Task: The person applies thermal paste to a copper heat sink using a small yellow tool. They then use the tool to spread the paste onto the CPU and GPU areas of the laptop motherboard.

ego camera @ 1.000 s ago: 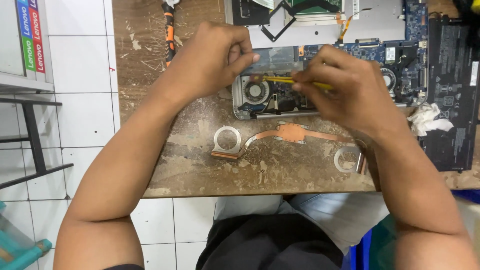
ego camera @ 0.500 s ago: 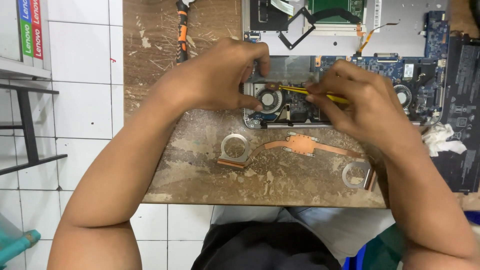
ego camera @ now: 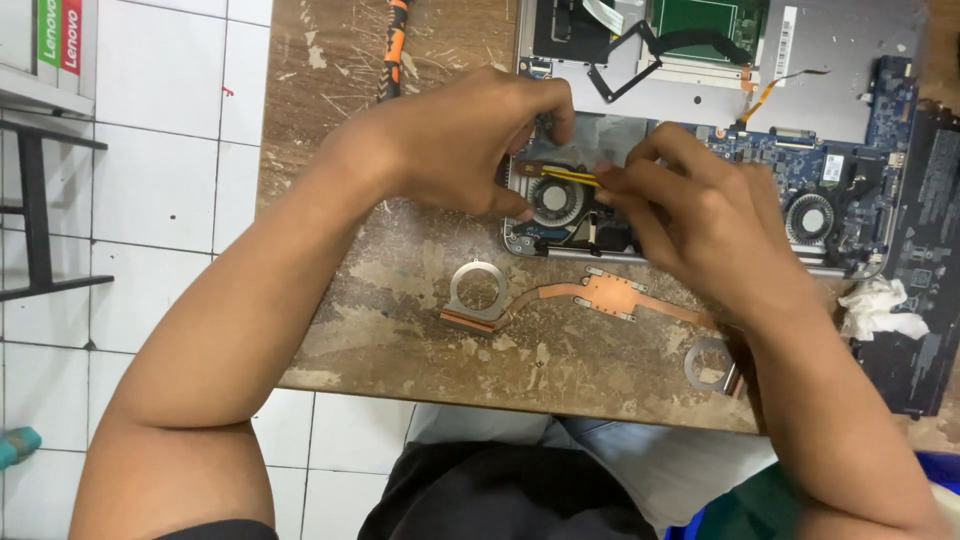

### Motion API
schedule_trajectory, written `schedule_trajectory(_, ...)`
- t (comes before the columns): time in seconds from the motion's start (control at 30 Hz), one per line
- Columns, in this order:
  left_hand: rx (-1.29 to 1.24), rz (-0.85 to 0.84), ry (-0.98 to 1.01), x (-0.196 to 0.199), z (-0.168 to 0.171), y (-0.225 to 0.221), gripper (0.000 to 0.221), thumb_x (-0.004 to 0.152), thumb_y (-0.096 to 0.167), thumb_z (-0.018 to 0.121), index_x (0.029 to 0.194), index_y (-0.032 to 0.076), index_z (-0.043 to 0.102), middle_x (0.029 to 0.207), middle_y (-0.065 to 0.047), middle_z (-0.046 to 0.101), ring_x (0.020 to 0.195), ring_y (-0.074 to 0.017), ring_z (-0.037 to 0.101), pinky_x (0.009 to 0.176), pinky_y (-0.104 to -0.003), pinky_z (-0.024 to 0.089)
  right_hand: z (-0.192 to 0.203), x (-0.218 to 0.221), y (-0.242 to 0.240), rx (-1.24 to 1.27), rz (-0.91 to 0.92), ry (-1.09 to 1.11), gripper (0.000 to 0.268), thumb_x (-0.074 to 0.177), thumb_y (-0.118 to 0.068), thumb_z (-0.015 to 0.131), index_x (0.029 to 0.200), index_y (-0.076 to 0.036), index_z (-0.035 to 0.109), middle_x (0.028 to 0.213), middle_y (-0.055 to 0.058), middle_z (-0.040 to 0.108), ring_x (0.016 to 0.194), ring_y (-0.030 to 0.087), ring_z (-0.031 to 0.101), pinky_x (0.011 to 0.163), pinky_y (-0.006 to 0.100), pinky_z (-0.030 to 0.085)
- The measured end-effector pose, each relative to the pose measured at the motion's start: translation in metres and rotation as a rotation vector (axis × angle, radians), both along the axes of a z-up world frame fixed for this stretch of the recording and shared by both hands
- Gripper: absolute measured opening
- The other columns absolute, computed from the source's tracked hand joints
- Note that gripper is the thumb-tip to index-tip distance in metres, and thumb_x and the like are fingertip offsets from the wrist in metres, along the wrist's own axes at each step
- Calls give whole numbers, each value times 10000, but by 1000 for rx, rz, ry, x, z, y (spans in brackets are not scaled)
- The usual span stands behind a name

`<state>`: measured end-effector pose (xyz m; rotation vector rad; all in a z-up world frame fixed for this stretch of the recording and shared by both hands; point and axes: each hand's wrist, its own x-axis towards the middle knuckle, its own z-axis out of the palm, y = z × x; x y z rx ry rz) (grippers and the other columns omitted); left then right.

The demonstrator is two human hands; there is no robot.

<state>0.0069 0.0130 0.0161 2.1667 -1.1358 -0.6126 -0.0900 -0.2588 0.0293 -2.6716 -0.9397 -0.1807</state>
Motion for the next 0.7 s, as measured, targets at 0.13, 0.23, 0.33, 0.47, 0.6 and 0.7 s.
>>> schedule_trajectory(0.13,40,-3,13,0,3,-1,702,748,294,1018,1288,147,594,932,-119,713,876,-335,669,754,-479,479,-13,1,-7,-36,-18,-119,103,1166,-202,832,1217,-115,851,1091,42,668,553,221,508,415,363,276)
schedule_trajectory(0.23,42,-3,9,-1,4,-1,717,743,316,1010,1300,157,588,959,-124,702,894,-352,673,771,-486,483,-14,0,-21,101,22,-43,156,1107,-101,892,1046,10,800,1036,113,667,628,170,576,404,285,419)
schedule_trajectory(0.33,57,-8,2,-2,5,-1,612,812,315,984,1272,148,616,894,-109,731,841,-312,672,804,-475,490,-8,-2,-34,105,2,-31,71,1116,-9,890,1149,34,844,1106,141,695,845,242,713,609,341,497)
schedule_trajectory(0.47,-43,74,-49,-4,-2,-5,516,865,350,1003,1182,143,652,847,-119,689,831,-325,662,694,-477,456,-9,-1,-27,125,10,83,88,1083,-15,856,1119,57,819,1042,147,688,846,253,701,653,355,586)
schedule_trajectory(0.6,-11,99,9,-4,4,-6,483,890,298,993,1188,141,648,673,-96,661,784,-294,666,691,-447,443,11,-7,-16,152,-41,202,90,1071,-4,837,1086,71,791,1023,138,659,859,263,659,718,392,501)
schedule_trajectory(0.7,-81,97,-26,-3,-6,-6,458,885,266,987,1148,141,634,607,-73,602,708,-298,620,651,-440,420,8,-2,-31,202,-23,397,109,1019,4,781,1080,91,757,1053,167,702,904,249,740,748,285,710)
